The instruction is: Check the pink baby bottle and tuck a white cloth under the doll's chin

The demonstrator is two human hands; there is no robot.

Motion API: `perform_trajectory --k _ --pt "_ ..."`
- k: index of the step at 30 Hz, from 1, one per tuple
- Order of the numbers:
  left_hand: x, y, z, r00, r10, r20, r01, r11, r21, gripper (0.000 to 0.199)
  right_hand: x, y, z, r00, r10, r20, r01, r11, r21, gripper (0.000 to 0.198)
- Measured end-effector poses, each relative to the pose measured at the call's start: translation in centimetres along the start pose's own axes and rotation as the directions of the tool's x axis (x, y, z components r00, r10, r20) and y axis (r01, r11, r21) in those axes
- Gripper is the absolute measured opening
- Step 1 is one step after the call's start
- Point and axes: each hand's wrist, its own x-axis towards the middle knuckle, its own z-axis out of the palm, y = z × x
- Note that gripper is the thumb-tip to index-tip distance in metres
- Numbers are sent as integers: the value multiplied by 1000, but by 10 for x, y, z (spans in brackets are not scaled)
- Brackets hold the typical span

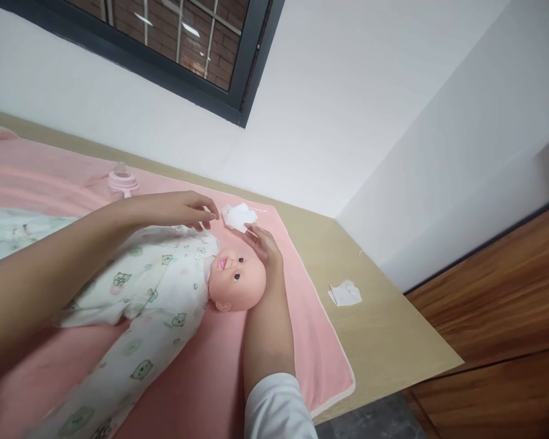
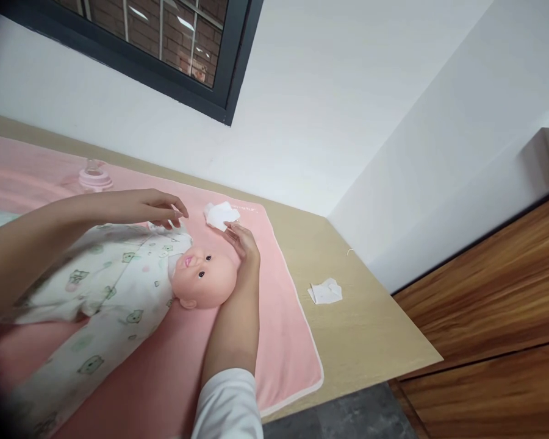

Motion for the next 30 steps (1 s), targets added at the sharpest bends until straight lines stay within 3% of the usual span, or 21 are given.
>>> perform_trajectory --k 5,9,13,17,21,24,30 --pt "-12 -7 1 992 76 -98 -75 997 10 45 -9 -22 2 999 -45 -5 43 971 -234 16" --pt "-12 -11 -3 988 122 -97 -118 992 37 49 -20 -47 3 997 -8 -80 -35 850 -526 18" --pt "-14 -13 -8 985 133 -109 -123 988 93 47 -34 -78 17 983 -171 -67 78 717 -692 18" --pt "-19 -13 -5 980 142 -142 -132 988 80 55 -54 -106 47 957 -287 50 219 594 -774 21" --pt "-20 -10 0 933 266 -243 -262 964 52 75 -77 -120 90 929 -275 246 358 515 -778 26" --pt "-20 -9 -2 905 304 -298 -288 953 98 85 -94 -123 120 884 -241 401 468 477 -744 26" --pt "-27 -9 -15 944 269 -190 -262 963 63 71 -121 -127 151 810 -211 547 581 414 -701 22"
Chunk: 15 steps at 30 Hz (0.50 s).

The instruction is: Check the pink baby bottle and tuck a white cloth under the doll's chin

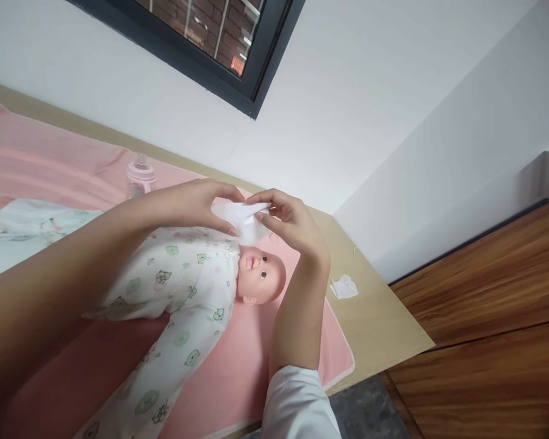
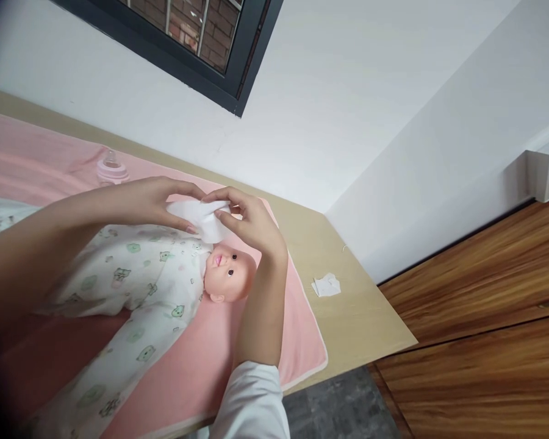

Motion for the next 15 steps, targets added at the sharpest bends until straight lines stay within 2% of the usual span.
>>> perform_trajectory --k 6,8,12,15 --pt "-6 6 -8 984 -55 169 79 987 -141 42 -9 -12 -3 1000 -24 -18 25 1000 19 22" --pt "-10 11 -10 980 -58 190 93 979 -184 34 -10 -12 -3 999 -29 -28 30 999 44 23" --pt "-16 17 -13 982 -44 184 88 967 -240 36 -8 -6 -4 998 -21 -59 25 997 74 38" --pt "-15 17 -13 994 89 60 -69 960 -273 35 -7 -2 -3 997 -14 -72 21 996 88 47"
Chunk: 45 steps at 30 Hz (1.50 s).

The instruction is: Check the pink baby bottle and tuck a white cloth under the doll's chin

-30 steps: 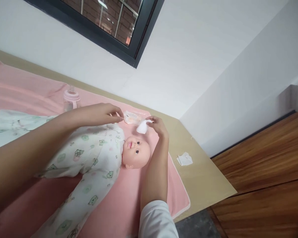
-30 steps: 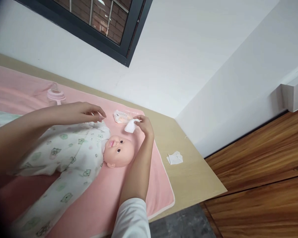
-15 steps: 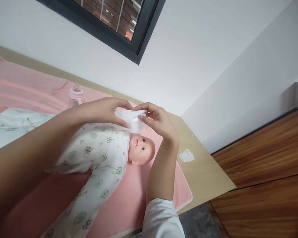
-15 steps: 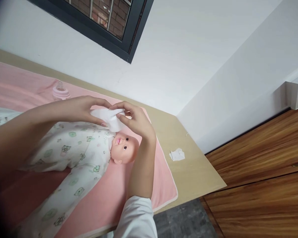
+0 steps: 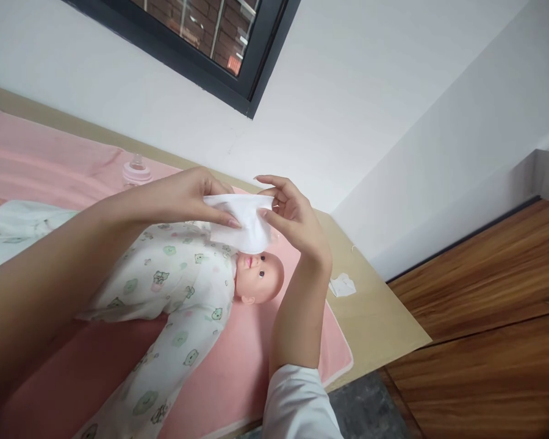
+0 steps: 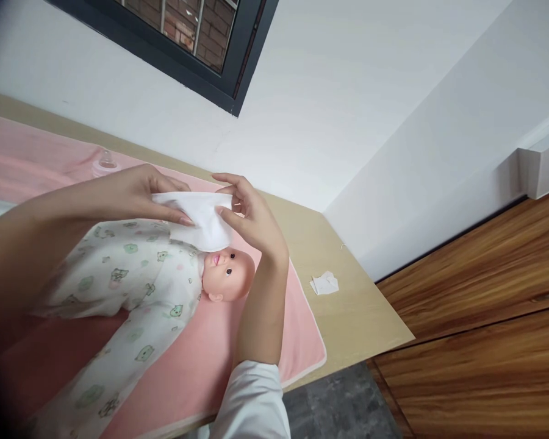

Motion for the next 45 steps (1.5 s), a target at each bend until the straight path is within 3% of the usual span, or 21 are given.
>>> perform_trajectory --k 2,4,10,15,17,19,23,27,31,35,45 --pt "2 -1 2 982 159 -104 -156 987 32 30 1 1 1 1000 4 -12 -4 1000 -1 51" --pt "3 -1 4 954 242 -179 -233 970 71 27 2 1 3 1000 10 -19 -10 1000 -5 54" --pt "0 12 11 946 174 -273 -155 984 91 31 4 -1 10 999 -17 29 16 999 45 59" --pt "-7 20 12 857 205 -473 -188 979 82 20 2 7 -1 1000 16 -17 -15 998 61 59" --pt "-7 20 12 850 197 -488 -177 980 87 23 2 18 -11 997 40 -72 -35 997 67 59" --pt "-6 19 11 892 165 -420 -147 986 74 26 1 33 -22 991 77 -108 -67 993 93 58" --pt "0 10 17 994 81 -72 -72 989 128 31 -1 77 -38 969 228 -96 -200 950 239 52" --pt "12 -7 33 986 -40 164 4 976 220 34 -5 128 -35 906 423 -14 -385 838 386 48" --pt "21 -19 51 967 -133 216 70 958 279 28 -17 173 -18 835 530 148 -524 683 508 55" --pt "23 -19 61 958 -178 226 109 952 285 25 -30 200 -1 798 575 183 -549 566 616 52" --pt "21 -6 68 955 -211 208 124 922 366 19 -25 227 5 811 573 120 -493 558 667 38"
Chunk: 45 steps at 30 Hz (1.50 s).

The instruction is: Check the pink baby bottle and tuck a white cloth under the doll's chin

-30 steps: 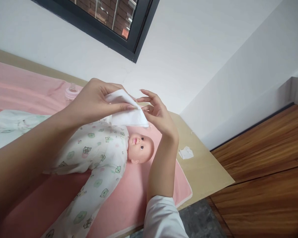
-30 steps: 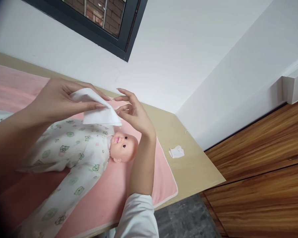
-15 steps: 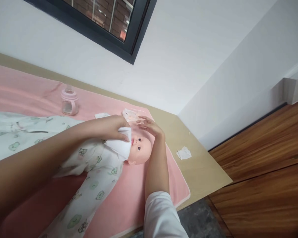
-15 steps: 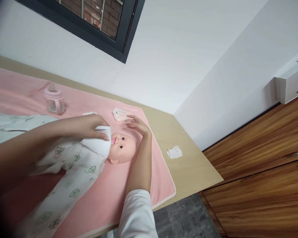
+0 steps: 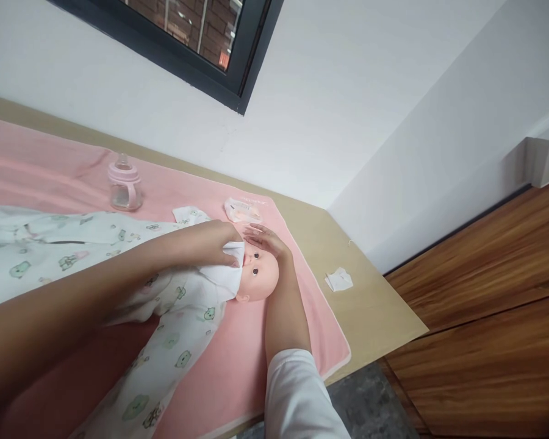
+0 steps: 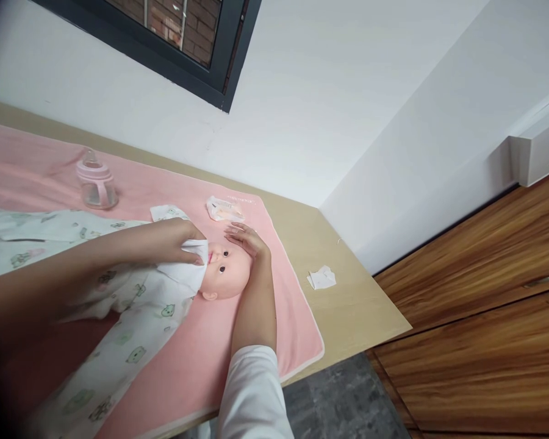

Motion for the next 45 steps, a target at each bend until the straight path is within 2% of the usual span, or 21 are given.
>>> perform_trajectory --k 7,13,19,35,45 --pt "-1 0 2 1000 8 -15 -7 997 73 19 0 5 -3 999 -33 -15 34 999 24 37" --pt "1 -6 2 994 75 -82 -62 987 148 23 2 6 -5 998 -30 -56 32 999 37 31" --pt "1 -5 2 996 57 -62 -47 987 153 20 0 6 -3 996 -26 -82 29 999 39 28" --pt "4 -11 4 993 59 -104 -48 994 101 13 -11 2 8 994 -41 -98 46 997 59 32" --pt "0 -1 0 995 33 -98 -20 992 126 8 -3 0 3 994 -3 -112 8 999 42 26"
